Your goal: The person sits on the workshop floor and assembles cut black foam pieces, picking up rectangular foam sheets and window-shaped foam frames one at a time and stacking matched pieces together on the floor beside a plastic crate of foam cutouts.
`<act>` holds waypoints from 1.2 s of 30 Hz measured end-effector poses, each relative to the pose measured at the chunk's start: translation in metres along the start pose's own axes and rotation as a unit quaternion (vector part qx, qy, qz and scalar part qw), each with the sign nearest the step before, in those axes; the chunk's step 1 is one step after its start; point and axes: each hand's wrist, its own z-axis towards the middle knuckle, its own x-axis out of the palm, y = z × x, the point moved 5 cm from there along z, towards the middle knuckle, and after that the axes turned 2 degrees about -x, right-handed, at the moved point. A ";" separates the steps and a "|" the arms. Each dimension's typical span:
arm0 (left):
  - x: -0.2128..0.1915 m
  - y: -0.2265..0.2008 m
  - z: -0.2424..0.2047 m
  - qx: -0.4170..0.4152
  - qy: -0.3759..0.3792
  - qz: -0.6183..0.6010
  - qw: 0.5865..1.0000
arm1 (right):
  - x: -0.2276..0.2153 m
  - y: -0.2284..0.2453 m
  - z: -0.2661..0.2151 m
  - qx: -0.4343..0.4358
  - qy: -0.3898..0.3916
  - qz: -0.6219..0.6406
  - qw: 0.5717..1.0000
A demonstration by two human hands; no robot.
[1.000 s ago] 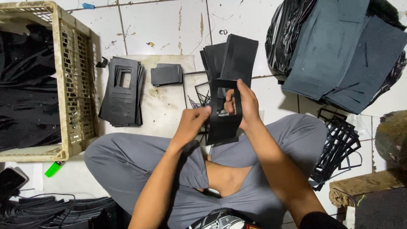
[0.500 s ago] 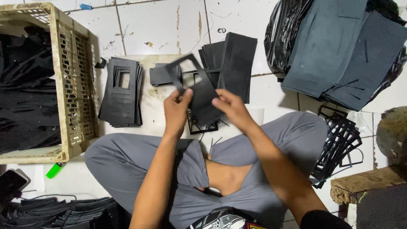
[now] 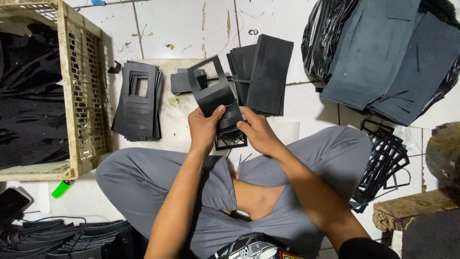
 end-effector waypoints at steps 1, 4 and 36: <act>-0.001 0.001 0.001 0.000 0.000 0.001 1.000 | 0.001 0.001 0.001 0.000 0.000 0.001 1.000; -0.001 0.004 0.001 -0.013 -0.009 -0.031 0.999 | 0.004 0.012 0.000 -0.013 0.005 0.031 0.999; -0.010 0.011 0.017 0.023 -0.018 -0.054 0.998 | 0.047 0.007 -0.009 -0.019 0.123 -0.173 0.977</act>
